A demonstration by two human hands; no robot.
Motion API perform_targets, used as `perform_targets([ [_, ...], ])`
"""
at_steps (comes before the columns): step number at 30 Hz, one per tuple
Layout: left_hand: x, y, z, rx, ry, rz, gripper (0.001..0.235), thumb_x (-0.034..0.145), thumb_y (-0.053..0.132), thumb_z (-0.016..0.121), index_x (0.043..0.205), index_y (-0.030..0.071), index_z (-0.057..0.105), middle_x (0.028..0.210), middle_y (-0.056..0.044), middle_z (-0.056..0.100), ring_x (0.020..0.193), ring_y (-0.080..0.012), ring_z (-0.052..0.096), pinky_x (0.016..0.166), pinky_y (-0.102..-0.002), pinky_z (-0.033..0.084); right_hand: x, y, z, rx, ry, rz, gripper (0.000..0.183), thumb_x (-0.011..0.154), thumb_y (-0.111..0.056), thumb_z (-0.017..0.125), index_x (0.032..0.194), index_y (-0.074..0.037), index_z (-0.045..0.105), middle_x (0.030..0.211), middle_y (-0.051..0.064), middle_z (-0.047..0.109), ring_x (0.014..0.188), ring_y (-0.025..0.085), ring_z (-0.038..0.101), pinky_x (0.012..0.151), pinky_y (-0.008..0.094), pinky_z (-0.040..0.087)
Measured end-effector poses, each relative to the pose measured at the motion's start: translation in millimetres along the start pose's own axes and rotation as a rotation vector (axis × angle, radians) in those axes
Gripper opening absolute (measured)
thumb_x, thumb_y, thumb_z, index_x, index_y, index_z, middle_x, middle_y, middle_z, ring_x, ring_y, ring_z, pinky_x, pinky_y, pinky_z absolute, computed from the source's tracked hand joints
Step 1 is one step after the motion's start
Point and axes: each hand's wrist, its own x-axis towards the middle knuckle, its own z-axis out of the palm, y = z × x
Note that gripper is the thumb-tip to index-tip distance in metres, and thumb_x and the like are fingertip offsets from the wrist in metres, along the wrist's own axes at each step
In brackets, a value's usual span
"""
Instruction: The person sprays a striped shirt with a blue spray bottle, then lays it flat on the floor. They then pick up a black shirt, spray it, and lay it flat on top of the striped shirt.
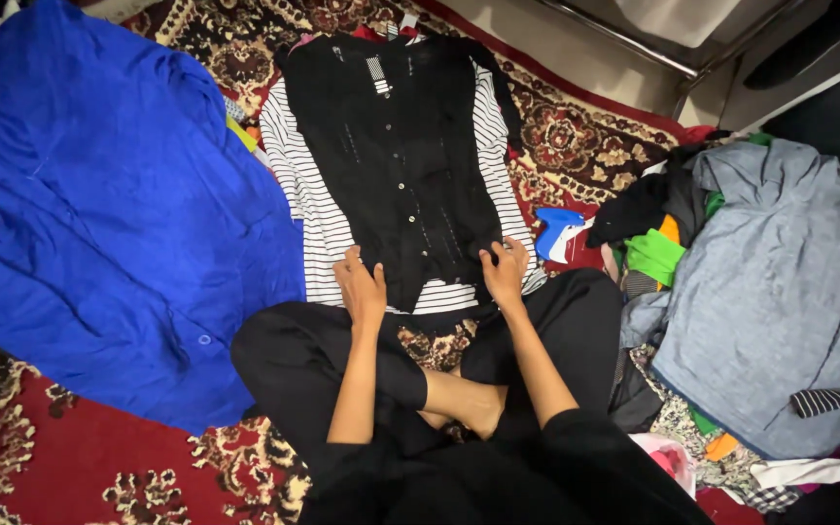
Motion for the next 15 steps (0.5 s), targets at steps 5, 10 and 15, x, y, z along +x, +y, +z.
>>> perform_targets([
  [5, -0.2, 35.5, -22.1, -0.116, -0.15, -0.001, 0.066, 0.095, 0.006, 0.066, 0.15, 0.018, 0.031, 0.134, -0.031, 0.057, 0.124, -0.0515, 0.056, 0.104, -0.059, 0.045, 23.0, 65.2, 43.8, 0.001, -0.14, 0.148, 0.033, 0.092, -0.04, 0.074, 0.12, -0.022, 0.074, 0.128, 0.007, 0.058, 0.121, 0.039, 0.054, 0.103, 0.056, 0.044],
  [10, 6.9, 15.1, -4.3, -0.14, 0.019, 0.101, 0.022, 0.1, 0.009, 0.05, 0.118, 0.018, 0.057, 0.097, -0.025, 0.072, 0.091, -0.048, 0.07, 0.081, -0.055, 0.056, 27.8, 51.8, 19.2, 0.223, -0.035, 0.062, 0.042, 0.087, -0.033, 0.079, 0.119, -0.005, 0.074, 0.118, 0.019, 0.07, 0.111, 0.043, 0.065, 0.093, 0.051, 0.053],
  [15, -2.4, 24.7, -56.4, 0.14, 0.355, -0.139, 0.015, 0.097, 0.025, 0.052, 0.105, 0.036, 0.059, 0.074, -0.005, 0.069, 0.072, -0.0345, 0.072, 0.065, -0.05, 0.057, 25.1, 34.9, -30.3, 0.13, 0.259, -0.039, 0.018, 0.086, -0.017, 0.079, 0.103, -0.009, 0.076, 0.097, 0.014, 0.07, 0.094, 0.038, 0.068, 0.083, 0.048, 0.054],
])
